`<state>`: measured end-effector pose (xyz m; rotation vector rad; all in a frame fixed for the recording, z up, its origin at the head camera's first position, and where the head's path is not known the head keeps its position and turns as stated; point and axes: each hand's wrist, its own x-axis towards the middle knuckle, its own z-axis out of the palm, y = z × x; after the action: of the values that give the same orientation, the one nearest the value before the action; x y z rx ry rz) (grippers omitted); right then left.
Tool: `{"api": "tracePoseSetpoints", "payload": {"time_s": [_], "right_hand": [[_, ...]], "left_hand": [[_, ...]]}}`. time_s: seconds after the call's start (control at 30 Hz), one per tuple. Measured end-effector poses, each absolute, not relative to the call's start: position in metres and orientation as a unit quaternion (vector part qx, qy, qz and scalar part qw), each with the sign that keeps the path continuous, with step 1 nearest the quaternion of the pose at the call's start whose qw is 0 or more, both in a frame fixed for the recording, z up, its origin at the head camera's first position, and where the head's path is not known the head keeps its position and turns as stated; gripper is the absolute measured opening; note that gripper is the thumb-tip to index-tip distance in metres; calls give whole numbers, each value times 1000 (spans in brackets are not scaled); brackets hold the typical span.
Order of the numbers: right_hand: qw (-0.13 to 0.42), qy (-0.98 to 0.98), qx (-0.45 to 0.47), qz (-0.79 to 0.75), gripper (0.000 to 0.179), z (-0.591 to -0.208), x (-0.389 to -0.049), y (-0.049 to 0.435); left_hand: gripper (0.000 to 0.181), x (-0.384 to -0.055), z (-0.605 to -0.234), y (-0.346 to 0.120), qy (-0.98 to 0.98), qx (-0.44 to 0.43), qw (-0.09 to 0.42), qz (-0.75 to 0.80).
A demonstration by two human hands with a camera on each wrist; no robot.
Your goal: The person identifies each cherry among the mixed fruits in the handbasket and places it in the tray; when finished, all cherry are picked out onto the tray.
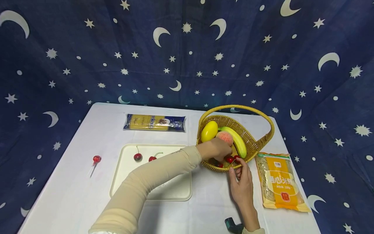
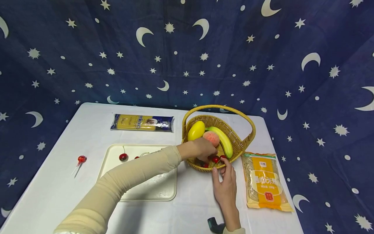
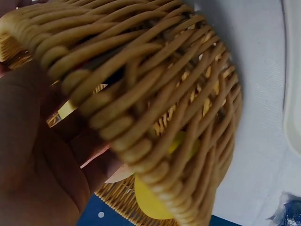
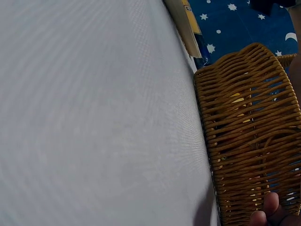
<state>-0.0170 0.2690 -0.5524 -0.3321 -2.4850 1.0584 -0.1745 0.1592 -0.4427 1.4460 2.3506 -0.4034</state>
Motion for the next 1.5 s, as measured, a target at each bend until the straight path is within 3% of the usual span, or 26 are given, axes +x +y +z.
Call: {"api": "tracePoseSetpoints", "payload": {"time_s": [0.67, 1.07, 1.5], "right_hand": [[212, -893, -118, 379, 46, -552, -16, 267], [208, -894, -117, 379, 47, -552, -17, 268], [206, -896, -118, 376, 47, -550, -17, 267]], "left_hand": [[8, -177, -449, 147, 832, 520, 165, -102], [34, -181, -431, 132, 836, 533, 123, -38], [30, -183, -414, 91, 837, 530, 55, 121]]}}
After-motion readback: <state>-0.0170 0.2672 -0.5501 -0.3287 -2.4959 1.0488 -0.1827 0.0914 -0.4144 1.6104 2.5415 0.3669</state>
